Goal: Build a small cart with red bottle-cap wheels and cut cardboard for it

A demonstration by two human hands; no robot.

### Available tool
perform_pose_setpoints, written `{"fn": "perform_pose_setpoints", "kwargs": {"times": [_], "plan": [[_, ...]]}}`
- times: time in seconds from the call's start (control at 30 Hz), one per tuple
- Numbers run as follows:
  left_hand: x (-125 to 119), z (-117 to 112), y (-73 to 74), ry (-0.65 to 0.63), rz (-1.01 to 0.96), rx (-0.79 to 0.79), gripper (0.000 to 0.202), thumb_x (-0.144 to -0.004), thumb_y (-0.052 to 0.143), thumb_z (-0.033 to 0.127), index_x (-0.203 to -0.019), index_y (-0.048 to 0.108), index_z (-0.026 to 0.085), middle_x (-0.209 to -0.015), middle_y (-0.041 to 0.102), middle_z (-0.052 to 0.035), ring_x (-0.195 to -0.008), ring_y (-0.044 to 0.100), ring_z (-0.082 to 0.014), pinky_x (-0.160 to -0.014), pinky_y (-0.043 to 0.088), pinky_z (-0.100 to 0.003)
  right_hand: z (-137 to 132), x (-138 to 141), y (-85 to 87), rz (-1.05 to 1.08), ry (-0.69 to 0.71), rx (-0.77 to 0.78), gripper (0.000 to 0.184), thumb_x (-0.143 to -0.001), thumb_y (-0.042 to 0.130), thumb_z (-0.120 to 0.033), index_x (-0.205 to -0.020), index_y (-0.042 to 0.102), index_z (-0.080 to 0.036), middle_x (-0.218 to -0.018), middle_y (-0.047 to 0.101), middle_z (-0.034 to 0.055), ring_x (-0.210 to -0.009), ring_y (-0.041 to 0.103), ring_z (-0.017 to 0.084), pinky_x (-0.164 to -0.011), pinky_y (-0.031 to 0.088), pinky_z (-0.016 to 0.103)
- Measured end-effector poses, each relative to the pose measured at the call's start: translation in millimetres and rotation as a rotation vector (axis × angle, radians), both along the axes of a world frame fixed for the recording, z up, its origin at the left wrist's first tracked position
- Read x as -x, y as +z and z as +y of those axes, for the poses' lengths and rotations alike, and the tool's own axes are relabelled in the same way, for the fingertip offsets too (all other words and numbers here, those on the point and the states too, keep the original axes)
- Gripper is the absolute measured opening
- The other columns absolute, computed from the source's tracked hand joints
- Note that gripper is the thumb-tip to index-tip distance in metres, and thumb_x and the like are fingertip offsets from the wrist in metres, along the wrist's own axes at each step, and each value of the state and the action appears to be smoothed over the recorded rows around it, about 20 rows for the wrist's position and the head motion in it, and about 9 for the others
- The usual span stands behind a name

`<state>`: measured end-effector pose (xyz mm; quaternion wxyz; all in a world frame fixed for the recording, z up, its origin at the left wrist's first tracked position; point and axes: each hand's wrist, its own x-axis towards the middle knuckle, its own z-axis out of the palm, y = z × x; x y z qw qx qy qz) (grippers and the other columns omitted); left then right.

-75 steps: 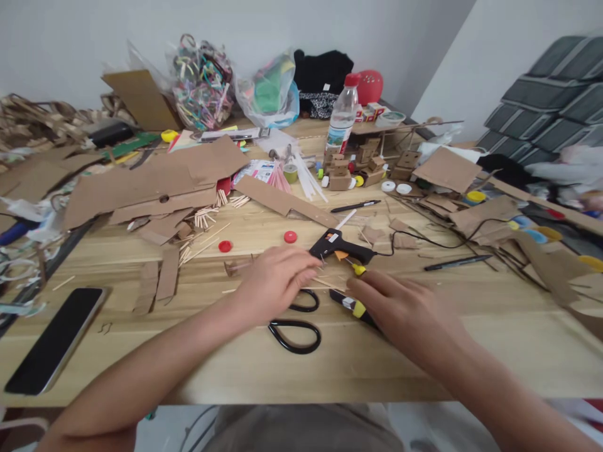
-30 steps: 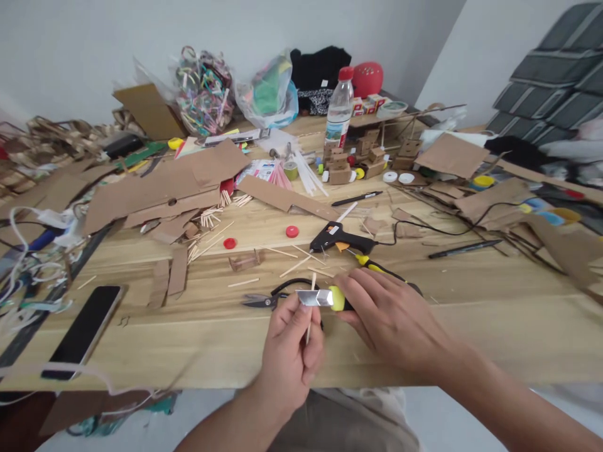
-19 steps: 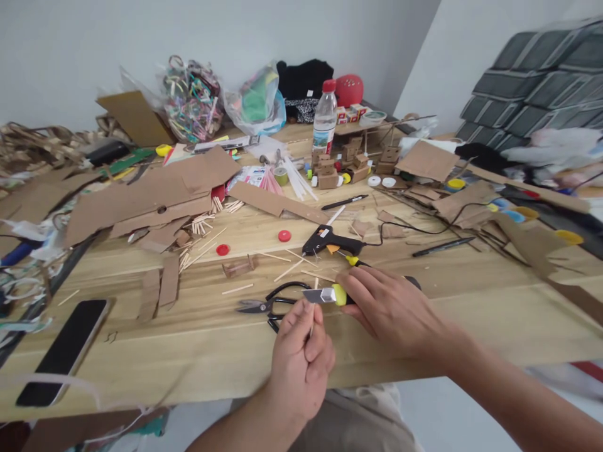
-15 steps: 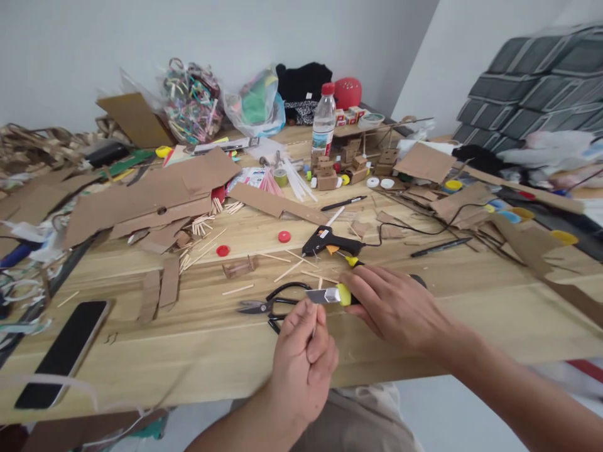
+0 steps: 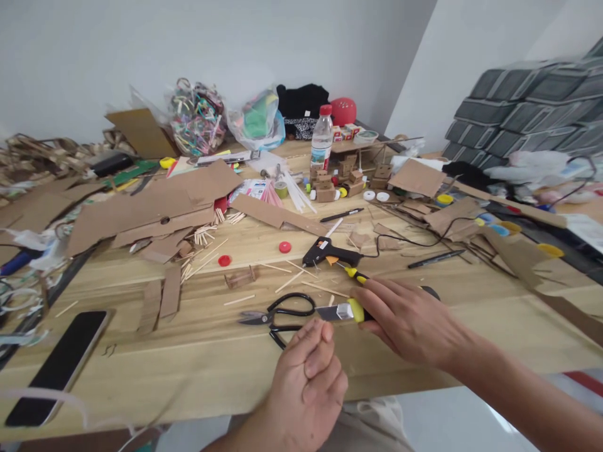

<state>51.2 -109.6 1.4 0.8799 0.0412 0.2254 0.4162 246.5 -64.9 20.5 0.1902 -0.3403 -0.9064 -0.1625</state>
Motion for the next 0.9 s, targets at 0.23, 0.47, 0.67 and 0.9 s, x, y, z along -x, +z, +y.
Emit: {"fn": "perform_pose_setpoints", "kwargs": {"times": [0.23, 0.47, 0.67, 0.9], "plan": [[2.0, -3.2, -4.8, -0.067, -0.134, -0.050, 0.036, -0.078, 0.088, 0.031, -0.079, 0.056, 0.016, -0.043, 0.029, 0.0167, -0.033, 0.010, -0.0001, -0.038, 0.020, -0.015, -2.8, -10.7, 1.0, -0.005, 0.021, 0.029, 0.059, -0.111, 0.015, -0.040, -0.087, 0.064, -0.019, -0.073, 0.067, 0.0072, -0.061, 0.062, 0.019, -0.060, 0.048, 0.030], [-1.8, 1.7, -7.6, -0.021, -0.050, -0.130, 0.041, -0.078, 0.088, 0.038, -0.078, 0.052, 0.018, -0.042, 0.021, 0.0173, -0.033, 0.006, -0.0019, -0.039, 0.020, -0.016, -5.1, -0.1, -4.2, 0.055, -0.023, 0.121, 0.058, -0.110, 0.015, -0.040, -0.090, 0.064, -0.017, -0.073, 0.067, 0.0102, -0.063, 0.062, 0.023, -0.057, 0.050, 0.033], [-14.6, 1.3, -13.7, 0.169, 0.184, -0.228, 0.055, -0.071, 0.086, 0.061, -0.073, 0.050, 0.019, -0.038, 0.027, 0.0157, -0.031, 0.010, -0.0012, -0.035, 0.012, -0.016, -28.8, 23.7, -3.7, 0.330, -0.119, 0.519, 0.042, -0.111, 0.022, -0.037, -0.099, 0.060, -0.021, -0.069, 0.070, 0.0041, -0.057, 0.066, 0.021, -0.050, 0.052, 0.030], [-13.6, -1.7, -21.5, 0.083, 0.165, -0.296, 0.050, -0.077, 0.081, 0.061, -0.075, 0.054, 0.019, -0.041, 0.049, 0.0100, -0.025, 0.028, -0.0026, -0.028, 0.016, -0.013, -33.8, 25.4, 0.4, 0.324, -0.141, 0.540, 0.039, -0.110, 0.026, -0.034, -0.100, 0.062, -0.021, -0.071, 0.070, 0.0039, -0.057, 0.065, 0.020, -0.049, 0.050, 0.029]]}}
